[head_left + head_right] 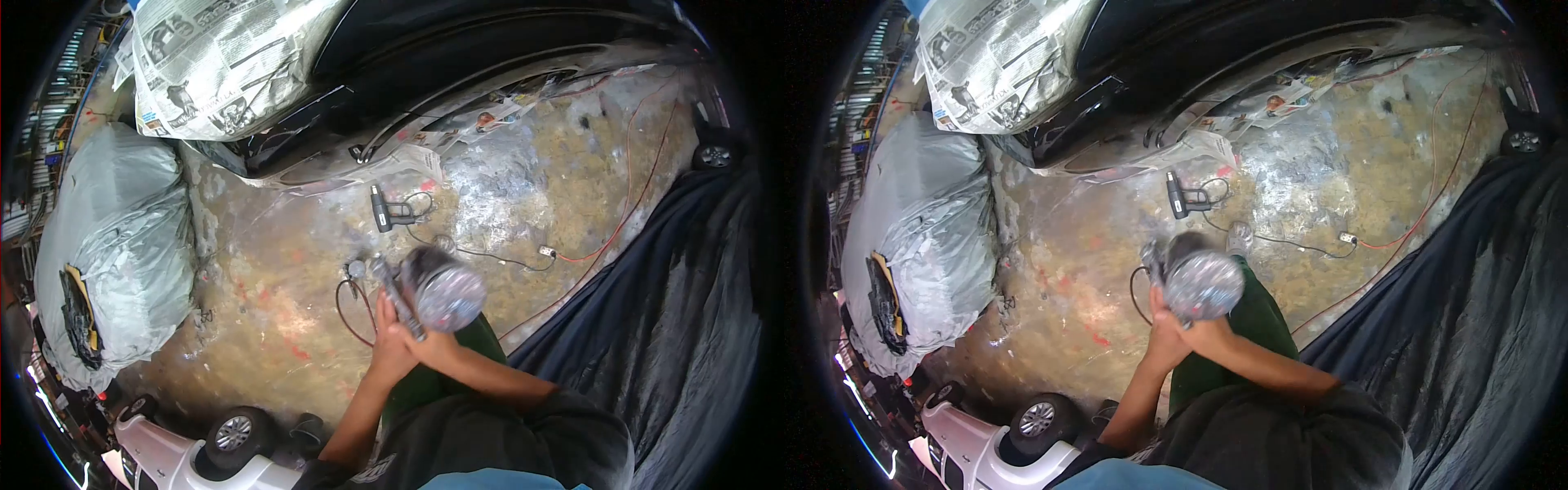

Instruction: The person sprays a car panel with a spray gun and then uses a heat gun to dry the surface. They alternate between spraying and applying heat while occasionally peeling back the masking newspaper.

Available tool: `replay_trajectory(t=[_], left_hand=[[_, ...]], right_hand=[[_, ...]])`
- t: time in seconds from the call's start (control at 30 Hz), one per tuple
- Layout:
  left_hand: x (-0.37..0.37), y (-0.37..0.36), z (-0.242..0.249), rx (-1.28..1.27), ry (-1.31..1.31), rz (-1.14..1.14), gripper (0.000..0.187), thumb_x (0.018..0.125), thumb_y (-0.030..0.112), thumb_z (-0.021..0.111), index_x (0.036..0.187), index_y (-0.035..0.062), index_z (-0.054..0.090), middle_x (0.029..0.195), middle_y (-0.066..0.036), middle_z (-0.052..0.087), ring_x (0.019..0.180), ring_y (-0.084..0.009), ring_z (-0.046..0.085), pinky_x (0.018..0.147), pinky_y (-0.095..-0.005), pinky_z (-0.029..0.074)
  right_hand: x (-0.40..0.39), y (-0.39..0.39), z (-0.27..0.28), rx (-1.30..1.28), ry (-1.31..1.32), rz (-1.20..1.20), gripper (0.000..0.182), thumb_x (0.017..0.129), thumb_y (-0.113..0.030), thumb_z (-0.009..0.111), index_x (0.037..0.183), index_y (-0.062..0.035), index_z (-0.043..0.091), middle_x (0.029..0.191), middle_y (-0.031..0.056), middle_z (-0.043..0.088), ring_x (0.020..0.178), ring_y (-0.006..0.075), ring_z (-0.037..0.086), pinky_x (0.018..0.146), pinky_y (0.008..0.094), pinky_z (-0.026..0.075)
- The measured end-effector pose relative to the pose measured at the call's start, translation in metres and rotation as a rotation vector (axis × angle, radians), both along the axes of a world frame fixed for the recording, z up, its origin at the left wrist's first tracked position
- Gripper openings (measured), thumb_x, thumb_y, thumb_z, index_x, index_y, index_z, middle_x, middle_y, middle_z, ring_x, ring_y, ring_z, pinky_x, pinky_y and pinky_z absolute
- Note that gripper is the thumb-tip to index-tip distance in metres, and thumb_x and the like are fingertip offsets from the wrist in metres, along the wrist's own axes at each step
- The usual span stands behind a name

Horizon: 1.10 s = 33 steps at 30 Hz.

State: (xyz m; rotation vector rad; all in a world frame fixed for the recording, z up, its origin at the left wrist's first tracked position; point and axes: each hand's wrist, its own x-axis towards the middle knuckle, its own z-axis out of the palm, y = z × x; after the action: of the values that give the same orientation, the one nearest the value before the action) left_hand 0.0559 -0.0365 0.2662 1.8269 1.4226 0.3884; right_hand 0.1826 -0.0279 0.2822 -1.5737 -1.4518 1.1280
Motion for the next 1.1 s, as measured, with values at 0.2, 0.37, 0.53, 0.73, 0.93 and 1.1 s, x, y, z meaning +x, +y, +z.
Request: replay_trajectory(t=[0.2,0.37,0.53,0.73,0.93,1.1], left_hand=[[-0.074,-0.084,-0.033,-0.295,-0.246,0.109,0.07,0.08,0.018,0.075,0.14,0.0012,0.042,0.138,-0.018,0.045,0.13,-0.033,0.044,0.108,-0.0411,0.035],[-0.117,-0.131,-0.05,0.016,0.258,-0.046,0.052,0.09,0.02,0.061,0.137,0.0024,0.049,0.129,-0.017,0.056,0.128,-0.0289,0.049,0.108,-0.0391,0.036],[-0.137,-0.122,-0.023,-0.568,-0.075,0.492,0.051,0.092,0.003,0.046,0.143,0.0055,0.048,0.135,-0.02,0.056,0.131,-0.0296,0.049,0.112,-0.0359,0.033],[-0.172,-0.21,-0.134,-0.362,0.279,0.747,0.036,0.089,-0.001,0.051,0.124,0.0014,0.061,0.112,-0.013,0.066,0.101,-0.0253,0.062,0.088,-0.0332,0.049],[-0.16,-0.207,-0.215,-0.494,-0.144,1.627,0.042,0.099,0.019,0.047,0.134,-0.0033,0.049,0.128,-0.014,0.058,0.119,-0.0239,0.056,0.096,-0.036,0.047],[-0.177,-0.212,-0.303,-0.5,-0.216,1.694,0.045,0.097,0.017,0.05,0.137,-0.0031,0.047,0.132,-0.016,0.055,0.123,-0.0253,0.053,0.099,-0.0364,0.044]], right_hand=[[-0.053,-0.042,0.008,-0.252,0.128,0.302,0.037,0.087,-0.034,0.068,0.113,-0.0075,0.067,0.117,0.0178,0.065,0.113,0.0386,0.058,0.097,0.0478,0.045],[-0.093,-0.065,-0.016,-0.049,0.122,0.561,0.042,0.084,-0.035,0.069,0.105,0.0014,0.063,0.118,0.0203,0.059,0.105,0.041,0.056,0.102,0.0548,0.039],[-0.086,-0.042,-0.029,-0.079,0.183,0.821,0.063,0.085,-0.037,0.07,0.129,0.0035,0.049,0.13,0.0257,0.05,0.122,0.0405,0.049,0.106,0.0463,0.039],[-0.019,-0.009,-0.316,-0.488,-0.366,0.615,0.064,0.087,-0.039,0.069,0.133,0.0013,0.05,0.136,0.0253,0.053,0.127,0.0387,0.052,0.106,0.0427,0.042],[-0.012,0.064,-0.627,-0.358,-0.642,0.434,0.057,0.082,-0.032,0.072,0.124,0.0019,0.056,0.121,0.0262,0.06,0.111,0.0422,0.059,0.095,0.0472,0.048],[-0.047,0.118,-0.72,-0.273,-0.907,0.481,0.062,0.079,-0.025,0.076,0.133,-0.0072,0.049,0.128,0.021,0.057,0.118,0.0393,0.054,0.098,0.0477,0.045]])
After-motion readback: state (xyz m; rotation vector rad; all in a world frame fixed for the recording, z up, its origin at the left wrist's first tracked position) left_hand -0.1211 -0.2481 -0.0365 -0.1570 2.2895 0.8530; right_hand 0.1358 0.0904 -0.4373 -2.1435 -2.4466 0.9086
